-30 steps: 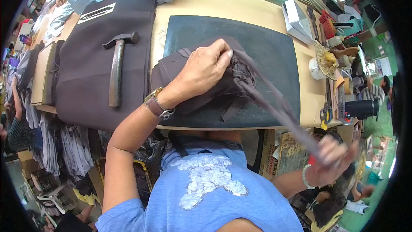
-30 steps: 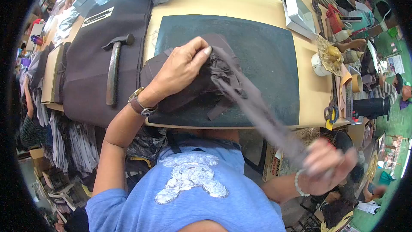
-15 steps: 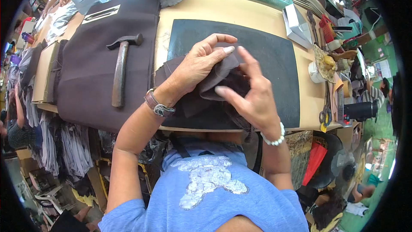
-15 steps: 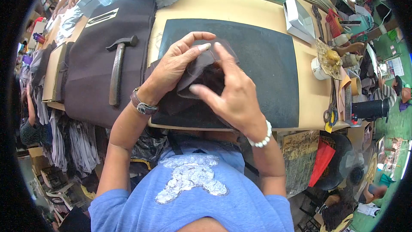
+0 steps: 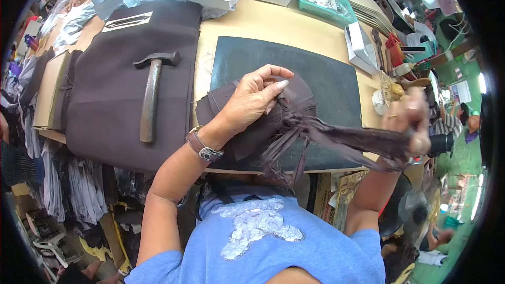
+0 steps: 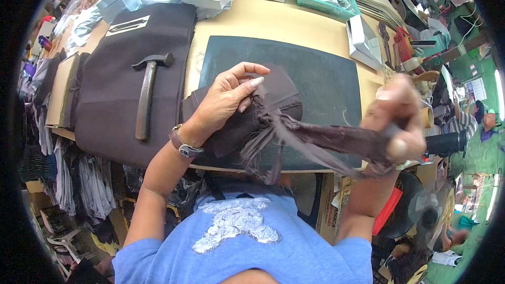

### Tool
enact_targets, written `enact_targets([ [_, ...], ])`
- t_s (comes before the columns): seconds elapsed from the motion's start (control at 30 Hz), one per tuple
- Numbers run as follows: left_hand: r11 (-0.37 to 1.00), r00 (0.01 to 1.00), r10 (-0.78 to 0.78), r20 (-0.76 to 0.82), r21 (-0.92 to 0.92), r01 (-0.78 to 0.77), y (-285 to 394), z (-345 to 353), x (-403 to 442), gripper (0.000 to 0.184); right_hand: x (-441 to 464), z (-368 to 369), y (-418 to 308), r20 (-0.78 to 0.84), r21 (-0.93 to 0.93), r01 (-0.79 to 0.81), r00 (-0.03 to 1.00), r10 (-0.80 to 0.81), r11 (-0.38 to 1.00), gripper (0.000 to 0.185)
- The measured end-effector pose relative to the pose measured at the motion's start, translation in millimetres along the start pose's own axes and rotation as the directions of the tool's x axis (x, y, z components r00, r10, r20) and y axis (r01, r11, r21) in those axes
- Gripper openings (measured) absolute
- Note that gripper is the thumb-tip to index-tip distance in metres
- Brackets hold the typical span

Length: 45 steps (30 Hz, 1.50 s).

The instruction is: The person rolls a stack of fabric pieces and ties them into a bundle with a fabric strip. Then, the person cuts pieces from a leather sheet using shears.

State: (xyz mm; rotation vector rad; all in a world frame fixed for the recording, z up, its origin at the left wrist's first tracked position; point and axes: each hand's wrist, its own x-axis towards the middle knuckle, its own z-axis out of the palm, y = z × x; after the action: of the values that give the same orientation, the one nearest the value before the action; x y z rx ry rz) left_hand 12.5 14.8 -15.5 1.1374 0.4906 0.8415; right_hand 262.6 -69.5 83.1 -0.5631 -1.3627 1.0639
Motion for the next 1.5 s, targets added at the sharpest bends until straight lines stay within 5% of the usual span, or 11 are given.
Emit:
enact_targets([
  [0.13,0.999,0.999,-0.022,-0.029,0.027,0.023,-1.0,3.2,1.7,0.021,37.8,-21.8,-34.0,0.090,-0.369,0.380,0.923,-0.374,0.848,0.041],
  [0.2,0.999,1.000,-0.021,-0.022,0.032,0.021,-0.1,4.1,1.3,0.022,82.9,-9.3,-37.2,0.429,-0.827,0.540,0.785,-0.447,0.157,0.036],
  [0.3,0.987,0.998,-0.013,-0.062,-0.158,0.003,-7.2,2.8,3.5,0.030,166.6,29.6,11.4,0.880,-0.461,0.716,0.443,-0.170,-0.524,0.029],
  [0.43,0.984,0.983,0.178,0.034,0.002,-0.178,-10.4,-9.2,-2.7,0.042,174.2,92.6,37.4,0.290,-0.945,0.278,0.956,-0.048,-0.171,0.044],
  [0.7,0.949,0.986,0.165,-0.036,-0.266,-0.168,-15.8,-16.5,-0.7,0.051,-14.0,93.3,81.7,-0.065,-0.672,-0.346,0.909,0.412,0.655,0.062],
  [0.87,0.983,0.983,0.184,-0.016,0.004,-0.184,13.8,-18.5,-8.5,0.038,-50.3,94.5,119.0,-0.227,-0.304,-0.414,0.906,0.357,0.858,0.054],
  [1.07,0.917,0.894,0.100,-0.436,0.389,0.086,70.2,-67.2,-19.3,0.014,-63.1,73.3,122.3,-0.186,0.100,-0.539,0.816,0.548,0.836,0.025],
  [1.2,0.592,0.991,0.097,-0.094,0.806,0.019,57.7,-81.4,-25.1,0.016,-41.1,88.0,95.5,0.030,-0.388,-0.527,0.813,0.582,0.756,0.017],
  [1.27,0.456,0.998,0.048,0.049,0.888,-0.065,65.1,-62.5,-29.0,0.025,-40.1,80.5,92.1,-0.011,0.042,-0.437,0.899,0.438,0.899,0.014],
  [1.37,0.729,0.942,-0.332,-0.041,0.623,0.284,77.5,-76.5,-31.6,0.030,-39.2,67.5,99.7,-0.229,0.580,-0.033,0.952,0.202,0.814,0.030],
  [1.5,0.994,0.996,-0.084,-0.038,0.068,0.087,64.1,-113.8,-45.5,0.024,-70.8,16.0,109.5,-0.288,0.756,0.026,0.910,0.297,0.654,0.036],
])
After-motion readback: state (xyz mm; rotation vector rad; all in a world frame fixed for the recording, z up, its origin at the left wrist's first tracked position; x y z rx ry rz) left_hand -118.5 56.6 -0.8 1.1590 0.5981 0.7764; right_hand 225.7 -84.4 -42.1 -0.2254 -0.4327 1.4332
